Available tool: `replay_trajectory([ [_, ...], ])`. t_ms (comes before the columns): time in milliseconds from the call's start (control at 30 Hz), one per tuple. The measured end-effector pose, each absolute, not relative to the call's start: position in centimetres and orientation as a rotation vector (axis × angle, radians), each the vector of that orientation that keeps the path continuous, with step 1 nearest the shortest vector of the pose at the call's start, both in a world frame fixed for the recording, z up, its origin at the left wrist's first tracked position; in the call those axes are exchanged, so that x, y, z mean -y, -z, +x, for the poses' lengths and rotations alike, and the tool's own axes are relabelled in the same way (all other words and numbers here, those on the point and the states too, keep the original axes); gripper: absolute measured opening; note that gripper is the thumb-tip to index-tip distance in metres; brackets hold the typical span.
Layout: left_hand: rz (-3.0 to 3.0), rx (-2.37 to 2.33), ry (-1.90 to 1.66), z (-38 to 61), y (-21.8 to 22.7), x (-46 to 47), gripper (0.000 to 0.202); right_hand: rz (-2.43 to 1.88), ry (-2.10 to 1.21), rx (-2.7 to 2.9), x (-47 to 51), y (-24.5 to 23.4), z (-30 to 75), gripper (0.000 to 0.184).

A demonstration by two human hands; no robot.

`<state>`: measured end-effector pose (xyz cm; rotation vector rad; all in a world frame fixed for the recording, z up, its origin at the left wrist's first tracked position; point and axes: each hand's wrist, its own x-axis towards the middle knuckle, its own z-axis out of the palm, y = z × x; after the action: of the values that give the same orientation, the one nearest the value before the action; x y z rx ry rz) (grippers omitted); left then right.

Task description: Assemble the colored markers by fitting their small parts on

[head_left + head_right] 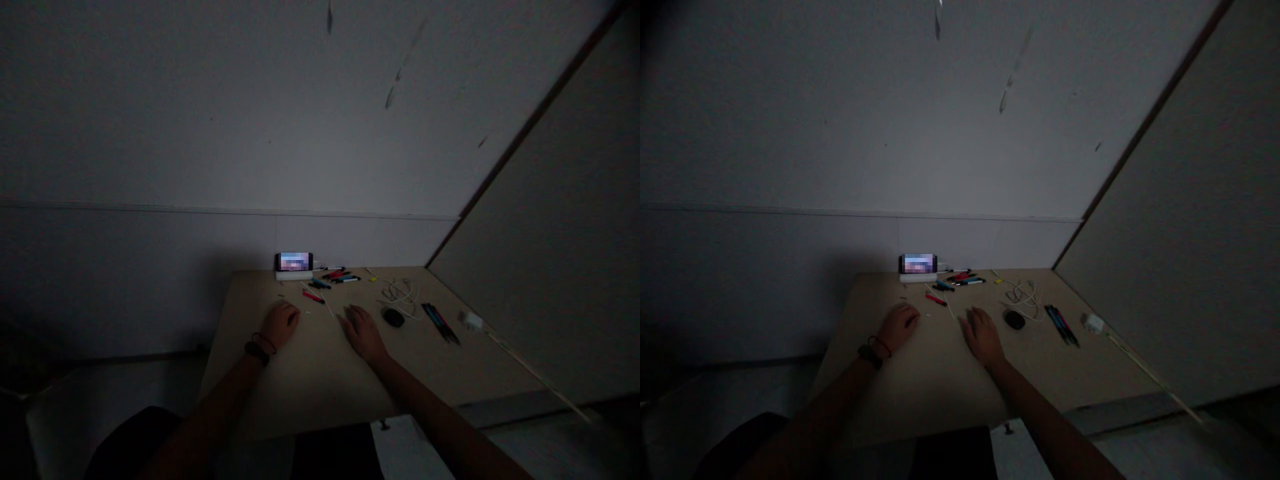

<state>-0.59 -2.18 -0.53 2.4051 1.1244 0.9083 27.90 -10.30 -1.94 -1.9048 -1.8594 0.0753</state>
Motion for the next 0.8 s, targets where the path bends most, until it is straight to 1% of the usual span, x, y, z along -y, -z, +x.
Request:
replay_trajectory([
  [100,2.418,-1.108,-0.906,-0.8,0.4,2.7,0.020,-2.058,-0.054,1.891,11.5,1.6,27.2,0.069],
  [233,2.466,-1.057,-0.884,-1.0,0.2,3.4,0.021,-2.218,-0.076,1.830,12.5,1.0,25.0,0.072],
  [300,2.488,-1.008,-0.894,-1.1,0.0,3.8,0.019,-2.214,-0.058,1.813,13.3,0.9,23.7,0.073],
  [467,2.521,-0.771,-0.895,-1.4,-0.6,5.6,0.027,-1.921,0.078,2.028,16.0,1.1,21.2,0.072],
  [600,2.457,-0.639,-0.880,-1.9,-0.9,6.5,0.033,-1.673,0.066,2.235,17.2,0.3,19.6,0.078],
  [700,2.381,-0.602,-0.875,-2.0,-0.8,6.4,0.031,-1.534,0.013,2.348,17.0,-0.3,18.0,0.084],
  [800,2.238,-0.659,-0.881,-1.8,-0.4,6.1,0.028,-1.457,-0.012,2.402,16.2,-0.5,16.0,0.086],
])
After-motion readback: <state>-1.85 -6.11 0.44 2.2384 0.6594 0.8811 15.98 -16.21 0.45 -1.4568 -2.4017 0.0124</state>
